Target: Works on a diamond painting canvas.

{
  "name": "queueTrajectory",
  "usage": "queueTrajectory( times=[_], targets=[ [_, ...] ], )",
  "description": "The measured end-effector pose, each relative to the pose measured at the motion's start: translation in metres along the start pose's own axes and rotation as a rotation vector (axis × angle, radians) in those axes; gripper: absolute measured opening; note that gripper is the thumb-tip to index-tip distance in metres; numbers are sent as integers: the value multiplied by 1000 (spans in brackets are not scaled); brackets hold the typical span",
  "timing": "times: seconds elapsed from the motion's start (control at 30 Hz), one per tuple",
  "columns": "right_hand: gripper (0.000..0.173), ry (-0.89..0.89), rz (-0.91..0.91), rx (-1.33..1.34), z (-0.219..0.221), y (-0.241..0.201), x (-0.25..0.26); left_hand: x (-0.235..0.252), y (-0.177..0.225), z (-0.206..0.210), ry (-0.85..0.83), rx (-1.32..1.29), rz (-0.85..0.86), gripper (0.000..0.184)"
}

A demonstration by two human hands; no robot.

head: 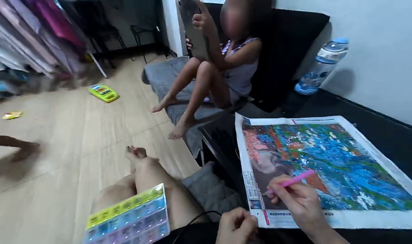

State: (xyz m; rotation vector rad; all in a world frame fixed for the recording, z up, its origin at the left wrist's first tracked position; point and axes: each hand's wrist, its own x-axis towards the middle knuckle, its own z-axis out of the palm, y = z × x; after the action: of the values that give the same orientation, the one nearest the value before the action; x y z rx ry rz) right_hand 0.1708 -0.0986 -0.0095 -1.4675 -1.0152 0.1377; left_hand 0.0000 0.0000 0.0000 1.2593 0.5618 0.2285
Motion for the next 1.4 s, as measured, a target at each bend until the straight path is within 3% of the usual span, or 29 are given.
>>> queueTrajectory(
  times=[0.97,1.4],
  targets=[
    [25,-63,-69,-92,2,3,0,2,3,-3,7,-2,-92,15],
    [21,-23,-52,-63,3,3,1,3,5,-3,0,-12,-99,17]
  ],
)
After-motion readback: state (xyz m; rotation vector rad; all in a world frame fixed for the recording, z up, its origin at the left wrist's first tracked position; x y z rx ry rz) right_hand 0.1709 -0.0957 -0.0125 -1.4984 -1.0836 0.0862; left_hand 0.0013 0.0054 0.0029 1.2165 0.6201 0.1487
